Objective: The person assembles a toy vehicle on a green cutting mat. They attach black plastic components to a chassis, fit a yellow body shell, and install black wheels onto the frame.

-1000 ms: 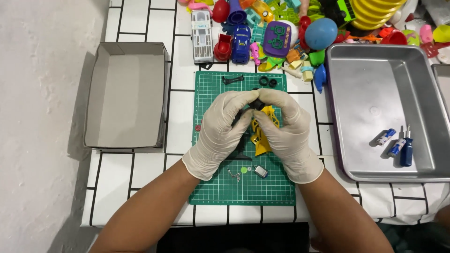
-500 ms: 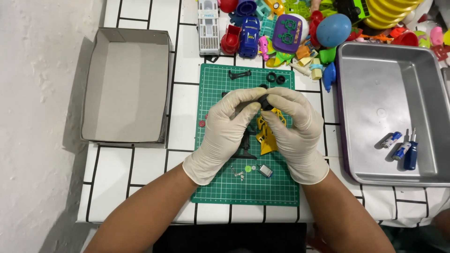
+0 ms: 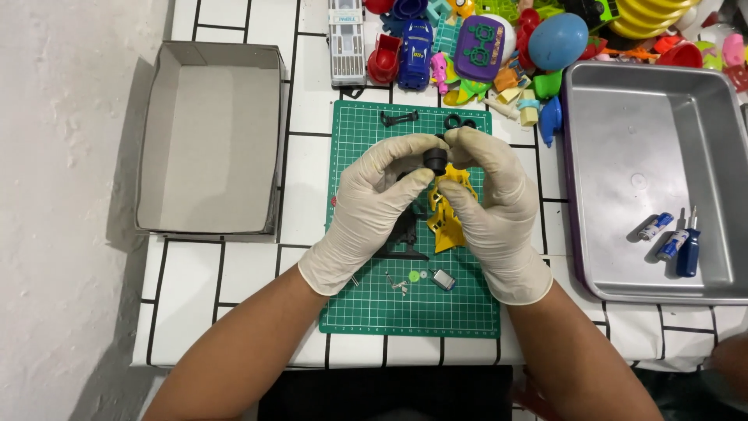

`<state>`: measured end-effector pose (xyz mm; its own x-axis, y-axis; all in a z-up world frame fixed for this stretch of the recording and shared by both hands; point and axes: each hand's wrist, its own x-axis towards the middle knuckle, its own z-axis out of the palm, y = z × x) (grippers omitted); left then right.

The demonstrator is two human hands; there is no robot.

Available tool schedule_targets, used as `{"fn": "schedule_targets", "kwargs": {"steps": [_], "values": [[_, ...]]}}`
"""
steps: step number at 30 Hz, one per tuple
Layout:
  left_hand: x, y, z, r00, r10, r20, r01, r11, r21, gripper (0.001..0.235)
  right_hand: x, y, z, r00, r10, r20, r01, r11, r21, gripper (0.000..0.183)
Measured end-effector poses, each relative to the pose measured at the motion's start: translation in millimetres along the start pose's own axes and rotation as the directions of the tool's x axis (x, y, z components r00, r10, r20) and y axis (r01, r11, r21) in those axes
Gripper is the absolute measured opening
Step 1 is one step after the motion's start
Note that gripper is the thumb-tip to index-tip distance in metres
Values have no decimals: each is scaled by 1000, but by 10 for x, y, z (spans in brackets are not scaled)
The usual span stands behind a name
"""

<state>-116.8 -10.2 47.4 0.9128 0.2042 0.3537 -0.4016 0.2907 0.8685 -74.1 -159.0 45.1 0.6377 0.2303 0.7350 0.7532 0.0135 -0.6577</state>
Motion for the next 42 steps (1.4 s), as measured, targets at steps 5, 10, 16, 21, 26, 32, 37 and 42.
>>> {"fn": "schedule_targets", "kwargs": {"steps": [5,10,16,21,26,32,37,42], "values": [[-8,37,-51,996,87,35,-91,985,145,28,3,-26,-14,999,45,-6,-45,999,9,33],[7,63,-72,989,127,75,-141,959,245,27,-54,26,-65,995,101,2,-101,995,25,29],[-15,12,-68,984,166,72,-179,946,270,27,-65,12,-61,991,132,28,-133,991,35,29],[-20,-17,-49,980,184,69,-196,943,269,27,-83,40,-57,990,141,26,-142,988,56,28],[-23,-6,-52,981,179,72,-192,945,265,25,-64,-13,-31,988,153,26,-155,986,68,28],[-15,-33,-63,980,183,79,-198,940,278,23,-65,-26,-16,984,178,21,-180,980,81,28],[-23,-74,-56,978,197,74,-210,938,276,22,-85,-13,-3,981,193,17,-194,978,77,27],[-24,-39,-40,977,209,49,-215,933,289,22,-57,-33,5,981,193,12,-193,977,89,27]]}}
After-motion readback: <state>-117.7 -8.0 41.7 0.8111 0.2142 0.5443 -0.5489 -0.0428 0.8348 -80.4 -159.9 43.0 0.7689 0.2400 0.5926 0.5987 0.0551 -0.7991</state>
